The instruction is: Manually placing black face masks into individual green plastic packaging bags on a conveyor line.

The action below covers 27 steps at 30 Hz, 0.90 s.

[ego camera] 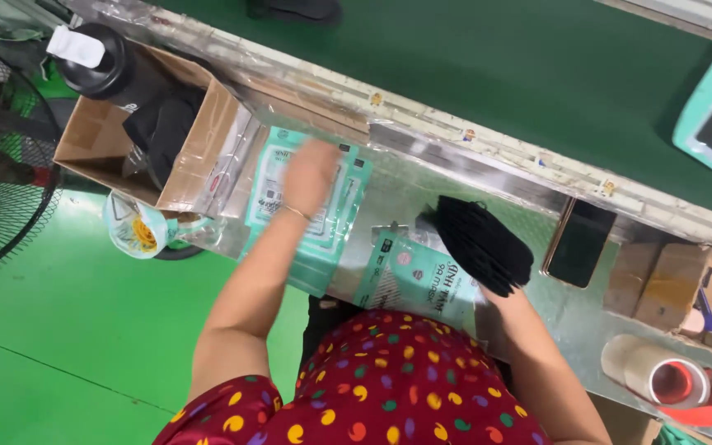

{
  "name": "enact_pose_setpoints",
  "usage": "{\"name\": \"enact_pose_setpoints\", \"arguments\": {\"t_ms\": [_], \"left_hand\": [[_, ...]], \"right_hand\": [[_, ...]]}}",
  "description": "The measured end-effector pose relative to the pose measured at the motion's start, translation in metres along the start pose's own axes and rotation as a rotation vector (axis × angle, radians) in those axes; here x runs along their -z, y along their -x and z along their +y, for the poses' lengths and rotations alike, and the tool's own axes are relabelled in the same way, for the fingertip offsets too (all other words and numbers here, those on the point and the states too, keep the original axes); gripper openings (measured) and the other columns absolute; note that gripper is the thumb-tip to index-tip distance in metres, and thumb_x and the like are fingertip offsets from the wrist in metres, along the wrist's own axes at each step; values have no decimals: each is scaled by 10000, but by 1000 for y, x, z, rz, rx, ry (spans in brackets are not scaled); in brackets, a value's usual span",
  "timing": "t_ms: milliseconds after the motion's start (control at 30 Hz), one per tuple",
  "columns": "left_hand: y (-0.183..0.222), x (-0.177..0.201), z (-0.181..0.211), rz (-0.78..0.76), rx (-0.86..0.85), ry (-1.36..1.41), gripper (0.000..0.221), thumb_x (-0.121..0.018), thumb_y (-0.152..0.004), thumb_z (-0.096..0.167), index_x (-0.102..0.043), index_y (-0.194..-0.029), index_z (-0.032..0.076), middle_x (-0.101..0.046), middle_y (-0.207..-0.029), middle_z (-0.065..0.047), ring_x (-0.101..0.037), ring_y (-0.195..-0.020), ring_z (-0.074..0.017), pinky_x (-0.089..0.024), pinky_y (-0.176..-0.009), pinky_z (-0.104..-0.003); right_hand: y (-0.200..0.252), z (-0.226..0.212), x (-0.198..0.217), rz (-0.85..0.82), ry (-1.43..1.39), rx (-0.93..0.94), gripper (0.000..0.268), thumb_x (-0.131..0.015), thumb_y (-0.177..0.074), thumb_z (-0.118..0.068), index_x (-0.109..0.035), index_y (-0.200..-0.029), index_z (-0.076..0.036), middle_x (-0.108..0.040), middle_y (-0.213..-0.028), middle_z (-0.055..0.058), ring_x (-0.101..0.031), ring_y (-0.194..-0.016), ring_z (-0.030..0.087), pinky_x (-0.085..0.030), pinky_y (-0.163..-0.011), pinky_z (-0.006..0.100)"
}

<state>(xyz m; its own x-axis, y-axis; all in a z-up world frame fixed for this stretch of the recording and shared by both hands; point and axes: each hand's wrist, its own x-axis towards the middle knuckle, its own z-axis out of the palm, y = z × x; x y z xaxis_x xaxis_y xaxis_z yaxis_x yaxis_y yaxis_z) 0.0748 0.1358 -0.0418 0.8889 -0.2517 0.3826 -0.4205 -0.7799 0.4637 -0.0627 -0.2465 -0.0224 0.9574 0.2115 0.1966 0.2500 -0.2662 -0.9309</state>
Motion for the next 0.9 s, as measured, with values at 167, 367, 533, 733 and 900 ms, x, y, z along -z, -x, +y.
{"name": "enact_pose_setpoints", "arguments": {"t_ms": [167, 367, 533, 733, 900], "left_hand": [[-34, 47, -9, -169, 384, -22, 290, -818, -824, 255, -679, -1007, 79, -599, -1105, -162, -635, -944, -388, -512, -783, -491], [-45, 23, -43, -204, 311, 105, 260, -827, -836, 204, -630, -954, 83, -606, -1087, -135, -646, -958, -370, -529, -838, -466], [-42, 20, -12, -255, 296, 29, 194, -794, -894, 223, -652, -907, 91, -610, -1084, -133, -635, -989, -366, -520, -862, -467], [-16, 28, 130, -252, -645, 238, 290, -585, -834, 66, -655, -1115, 71, -619, -1161, -83, -602, -1107, -277, -519, -928, -400], [-6, 29, 149, -315, -879, 112, 265, -650, -836, 146, -642, -1101, 129, -622, -1220, -24, -596, -1206, -211, -526, -1025, -337]], "right_hand": [[-19, -77, -2, 11, 637, 178, 414, -694, -937, -181, -681, -1324, -34, -657, -1370, 163, -618, -1273, 338, -497, -1074, 407], [-5, -47, -7, 37, 532, 124, 430, -713, -915, -187, -672, -1312, -30, -659, -1334, 148, -618, -1252, 328, -488, -1082, 431], [11, -36, -5, -40, 358, 67, 405, -736, -902, -189, -682, -1277, -49, -676, -1285, 119, -624, -1215, 303, -487, -1057, 432], [7, -24, -22, 45, -202, -599, 347, -778, -909, -217, -731, -1214, -60, -722, -1144, 74, -632, -1050, 215, -531, -951, 386], [-5, -42, -20, 331, -82, -429, 412, -747, -927, -191, -661, -1297, -30, -686, -1233, 45, -613, -1113, 165, -488, -995, 323]]}}
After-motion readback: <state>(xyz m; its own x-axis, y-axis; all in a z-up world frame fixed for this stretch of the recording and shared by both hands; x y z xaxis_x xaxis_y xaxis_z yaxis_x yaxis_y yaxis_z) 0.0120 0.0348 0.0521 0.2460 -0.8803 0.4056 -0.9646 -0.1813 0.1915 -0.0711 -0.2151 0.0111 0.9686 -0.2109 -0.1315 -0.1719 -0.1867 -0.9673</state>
